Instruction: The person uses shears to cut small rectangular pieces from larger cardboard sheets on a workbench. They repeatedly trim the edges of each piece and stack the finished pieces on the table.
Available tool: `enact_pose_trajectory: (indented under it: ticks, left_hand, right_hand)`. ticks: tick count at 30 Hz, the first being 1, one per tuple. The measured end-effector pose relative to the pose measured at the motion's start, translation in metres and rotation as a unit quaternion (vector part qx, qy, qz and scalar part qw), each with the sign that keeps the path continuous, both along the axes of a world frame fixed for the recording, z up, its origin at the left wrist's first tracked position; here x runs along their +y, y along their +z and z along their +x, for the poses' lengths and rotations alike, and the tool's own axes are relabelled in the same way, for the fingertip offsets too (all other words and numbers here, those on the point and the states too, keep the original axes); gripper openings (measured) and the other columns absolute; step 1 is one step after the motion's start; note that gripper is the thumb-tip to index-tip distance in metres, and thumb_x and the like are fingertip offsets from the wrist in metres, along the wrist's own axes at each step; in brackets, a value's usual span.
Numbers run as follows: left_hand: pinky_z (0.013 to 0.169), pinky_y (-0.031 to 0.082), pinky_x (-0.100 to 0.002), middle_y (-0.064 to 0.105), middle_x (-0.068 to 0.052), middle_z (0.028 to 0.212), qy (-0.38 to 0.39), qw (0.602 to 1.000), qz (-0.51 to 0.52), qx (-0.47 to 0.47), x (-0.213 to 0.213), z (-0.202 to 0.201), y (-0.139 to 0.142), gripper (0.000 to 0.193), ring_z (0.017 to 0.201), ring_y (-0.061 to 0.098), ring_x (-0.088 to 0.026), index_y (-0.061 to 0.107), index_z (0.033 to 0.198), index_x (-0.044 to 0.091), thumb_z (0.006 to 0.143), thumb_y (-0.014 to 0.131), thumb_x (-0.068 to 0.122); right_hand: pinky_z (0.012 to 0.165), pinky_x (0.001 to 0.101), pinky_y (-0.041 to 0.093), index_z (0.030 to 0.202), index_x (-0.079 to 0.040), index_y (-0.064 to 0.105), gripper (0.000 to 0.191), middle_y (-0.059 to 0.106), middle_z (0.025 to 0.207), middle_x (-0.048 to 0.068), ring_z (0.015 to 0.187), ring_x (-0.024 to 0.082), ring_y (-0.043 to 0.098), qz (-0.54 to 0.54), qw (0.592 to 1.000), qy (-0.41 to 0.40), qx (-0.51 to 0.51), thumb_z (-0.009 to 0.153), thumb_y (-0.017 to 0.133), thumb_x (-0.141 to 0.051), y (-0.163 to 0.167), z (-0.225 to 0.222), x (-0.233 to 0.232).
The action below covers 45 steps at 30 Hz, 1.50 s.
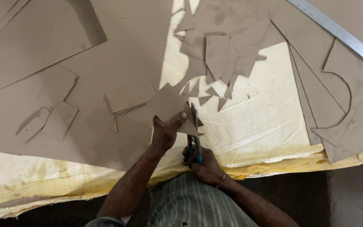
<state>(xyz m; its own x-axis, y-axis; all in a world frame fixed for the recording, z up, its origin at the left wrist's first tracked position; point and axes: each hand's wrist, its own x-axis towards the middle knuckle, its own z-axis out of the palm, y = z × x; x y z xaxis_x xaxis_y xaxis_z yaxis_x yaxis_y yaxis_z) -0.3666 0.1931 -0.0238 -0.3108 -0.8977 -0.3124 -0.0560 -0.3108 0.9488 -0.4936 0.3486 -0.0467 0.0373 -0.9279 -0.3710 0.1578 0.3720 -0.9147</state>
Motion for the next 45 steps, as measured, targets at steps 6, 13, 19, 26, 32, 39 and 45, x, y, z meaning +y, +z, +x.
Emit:
enact_pose_trajectory:
  ticks: [6,13,19,26,32,39,45]
  left_hand:
    - [0.08,0.061,-0.033,0.07,-0.018,0.109,0.018,0.999,0.04,-0.006,-0.023,-0.01,-0.002,0.069,0.096,0.071,-0.023,0.051,0.121,-0.01,0.082,0.08,0.039]
    - [0.057,0.058,-0.037,0.071,-0.01,0.078,-0.148,0.985,-0.028,-0.079,-0.103,-0.061,0.029,0.046,0.063,0.068,-0.022,0.067,0.101,0.005,0.088,0.062,0.048]
    - [0.083,0.058,-0.046,0.072,-0.012,0.102,-0.139,0.902,-0.28,-0.299,-0.162,-0.076,0.026,0.075,0.093,0.07,-0.029,0.063,0.124,0.006,0.082,0.075,0.068]
    - [0.108,0.042,-0.05,0.042,-0.018,0.151,-0.264,0.719,-0.253,-0.591,-0.156,0.097,0.011,0.105,0.135,0.042,-0.04,0.043,0.149,0.008,0.063,0.093,0.042]
    - [0.109,0.041,-0.053,0.044,-0.014,0.147,-0.179,0.766,-0.25,-0.565,-0.118,0.13,0.016,0.083,0.136,0.043,-0.034,0.056,0.141,0.009,0.07,0.092,0.035]
    - [0.097,0.05,-0.049,0.056,-0.021,0.125,-0.009,0.865,-0.246,-0.438,-0.118,0.143,0.025,0.077,0.117,0.052,-0.034,0.056,0.122,-0.001,0.061,0.094,0.027]
    - [0.065,0.059,-0.038,0.07,-0.022,0.105,0.112,0.99,-0.02,-0.082,-0.107,0.118,0.023,0.047,0.083,0.066,-0.025,0.061,0.118,-0.005,0.09,0.083,0.026]
  right_hand:
    - [0.063,0.0371,0.06,0.087,0.002,0.066,0.011,0.064,0.08,0.014,0.069,0.024,0.065,0.078,0.996,-0.044,0.01,0.078,0.06,0.002,-0.017,0.0,-0.01]
    - [0.07,0.0382,0.063,0.083,0.005,0.068,0.013,0.068,0.109,0.017,0.081,0.026,0.07,0.103,0.969,-0.074,-0.212,0.074,0.059,0.002,-0.015,-0.024,0.005]
    - [0.078,0.0354,0.059,0.099,0.001,0.068,0.023,0.066,0.114,0.012,0.096,0.021,0.068,0.102,0.988,-0.022,-0.111,0.078,0.077,-0.006,0.002,-0.024,0.011]
    - [0.079,0.032,0.06,0.106,-0.001,0.068,0.033,0.068,0.119,0.008,0.096,0.014,0.069,0.098,0.995,-0.005,-0.015,0.077,0.082,-0.009,0.01,-0.018,0.011]
    - [0.06,0.0316,0.058,0.103,0.004,0.066,0.028,0.07,0.115,0.011,0.069,0.016,0.067,0.147,0.988,-0.04,-0.04,0.08,0.079,-0.006,0.009,-0.013,0.003]
    - [0.06,0.0319,0.055,0.109,0.0,0.07,0.03,0.068,0.093,0.018,0.067,0.018,0.066,0.16,0.987,-0.015,0.013,0.08,0.072,-0.006,0.008,-0.012,0.005]
    - [0.076,0.0372,0.059,0.103,0.001,0.068,0.033,0.067,0.128,0.012,0.087,0.022,0.071,0.073,0.99,0.032,0.116,0.071,0.06,0.0,0.023,-0.018,0.002]
